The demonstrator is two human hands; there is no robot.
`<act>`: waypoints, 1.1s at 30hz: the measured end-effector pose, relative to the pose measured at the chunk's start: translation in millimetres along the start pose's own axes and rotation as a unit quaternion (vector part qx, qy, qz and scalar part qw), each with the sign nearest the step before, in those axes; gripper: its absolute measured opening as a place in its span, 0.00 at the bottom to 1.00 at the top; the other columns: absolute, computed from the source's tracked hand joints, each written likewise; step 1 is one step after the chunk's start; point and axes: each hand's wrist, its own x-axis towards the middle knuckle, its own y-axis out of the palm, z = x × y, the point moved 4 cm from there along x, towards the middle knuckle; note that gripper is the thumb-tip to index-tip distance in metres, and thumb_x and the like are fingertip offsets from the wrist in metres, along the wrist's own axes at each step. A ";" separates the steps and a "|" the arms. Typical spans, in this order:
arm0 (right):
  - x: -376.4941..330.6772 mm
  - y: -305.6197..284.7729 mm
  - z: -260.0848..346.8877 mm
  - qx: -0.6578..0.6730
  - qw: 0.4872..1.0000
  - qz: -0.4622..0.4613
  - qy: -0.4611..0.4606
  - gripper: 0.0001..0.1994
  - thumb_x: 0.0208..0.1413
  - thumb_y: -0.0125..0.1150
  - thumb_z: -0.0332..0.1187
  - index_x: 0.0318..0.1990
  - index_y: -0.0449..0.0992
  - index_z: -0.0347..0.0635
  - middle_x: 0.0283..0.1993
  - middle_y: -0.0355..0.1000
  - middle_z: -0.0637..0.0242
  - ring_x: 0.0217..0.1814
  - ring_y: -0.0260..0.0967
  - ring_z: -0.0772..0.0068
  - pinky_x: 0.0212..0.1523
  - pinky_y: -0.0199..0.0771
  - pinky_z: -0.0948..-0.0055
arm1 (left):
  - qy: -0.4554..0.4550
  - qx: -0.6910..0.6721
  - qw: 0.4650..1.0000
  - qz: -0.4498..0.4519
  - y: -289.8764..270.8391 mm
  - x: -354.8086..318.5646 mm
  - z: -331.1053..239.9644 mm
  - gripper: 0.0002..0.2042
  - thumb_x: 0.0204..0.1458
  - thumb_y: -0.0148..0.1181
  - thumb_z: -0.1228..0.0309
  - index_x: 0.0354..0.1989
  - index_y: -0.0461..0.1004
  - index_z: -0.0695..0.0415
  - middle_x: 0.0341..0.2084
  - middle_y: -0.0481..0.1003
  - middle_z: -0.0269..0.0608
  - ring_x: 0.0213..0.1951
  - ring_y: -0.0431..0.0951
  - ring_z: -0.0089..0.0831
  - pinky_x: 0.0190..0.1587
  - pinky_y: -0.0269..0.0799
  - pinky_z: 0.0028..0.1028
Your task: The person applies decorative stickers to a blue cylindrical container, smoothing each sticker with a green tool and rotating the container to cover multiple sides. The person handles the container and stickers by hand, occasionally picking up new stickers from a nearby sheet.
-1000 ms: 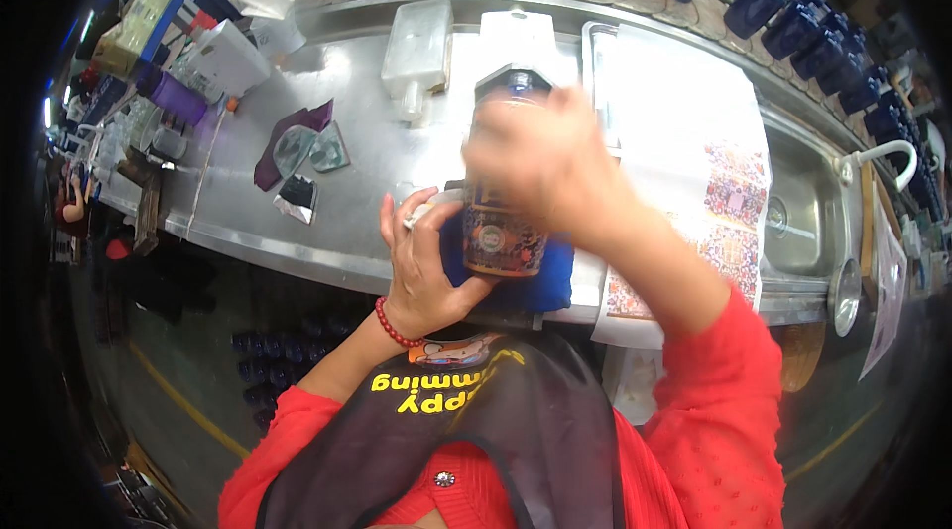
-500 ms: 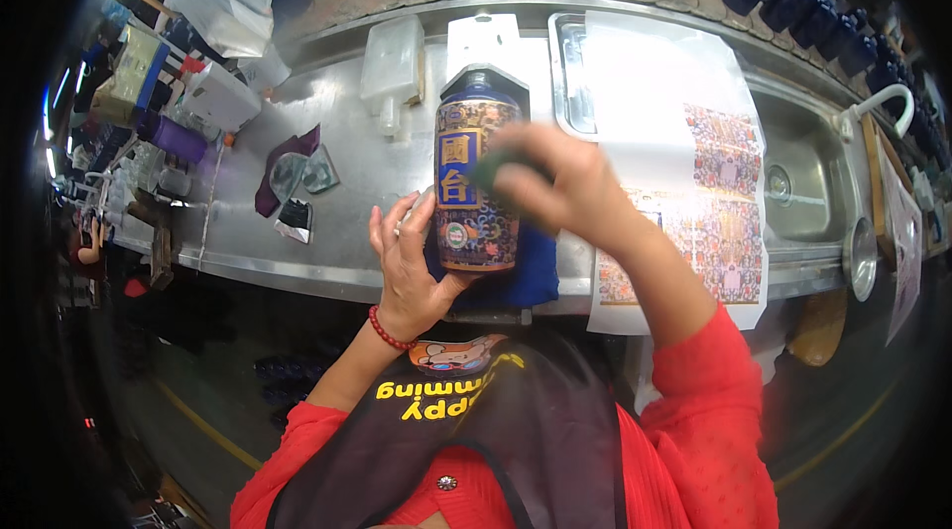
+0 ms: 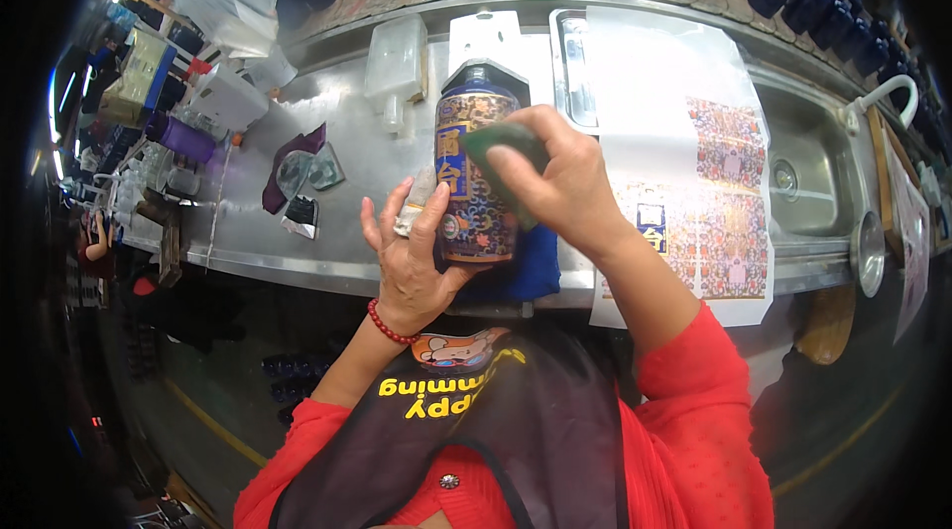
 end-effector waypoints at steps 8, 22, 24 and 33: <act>-18.1 5.9 -13.4 0.054 0.995 -0.043 -0.065 0.09 0.61 0.64 0.31 0.43 0.75 0.36 0.31 0.77 0.65 0.33 0.74 0.79 0.35 0.74 0.78 | -0.020 -0.058 0.998 0.000 1.9 0.8 0.5 0.44 0.46 0.73 0.49 0.70 0.60 0.53 0.66 0.65 0.41 0.69 0.56 0.50 0.68 0.35 0.65; -36.3 -2.1 -26.6 0.184 0.970 -0.144 0.069 0.10 0.66 0.62 0.32 0.48 0.71 0.36 0.38 0.74 0.69 0.37 0.72 0.85 0.38 0.77 0.83 | -0.012 -0.051 0.998 0.030 6.8 -1.9 8.4 0.52 0.47 0.71 0.44 0.73 0.54 0.64 0.67 0.65 0.53 0.67 0.60 0.59 0.70 0.31 0.63; -37.5 -3.6 -22.5 0.178 0.970 -0.153 0.070 0.10 0.66 0.62 0.32 0.48 0.72 0.37 0.39 0.74 0.69 0.37 0.71 0.85 0.38 0.77 0.82 | -0.009 -0.047 0.998 0.034 7.8 1.4 1.7 0.53 0.46 0.70 0.42 0.73 0.53 0.65 0.67 0.64 0.56 0.66 0.60 0.59 0.70 0.31 0.63; -72.1 -92.4 -57.6 -0.076 0.980 -0.170 -0.063 0.15 0.62 0.49 0.17 0.54 0.75 0.35 0.71 0.65 0.53 0.67 0.68 0.62 0.57 0.80 0.71 | -0.010 -0.027 0.997 0.070 15.5 -2.9 18.8 0.55 0.50 0.61 0.35 0.75 0.49 0.67 0.66 0.64 0.56 0.68 0.60 0.54 0.71 0.30 0.61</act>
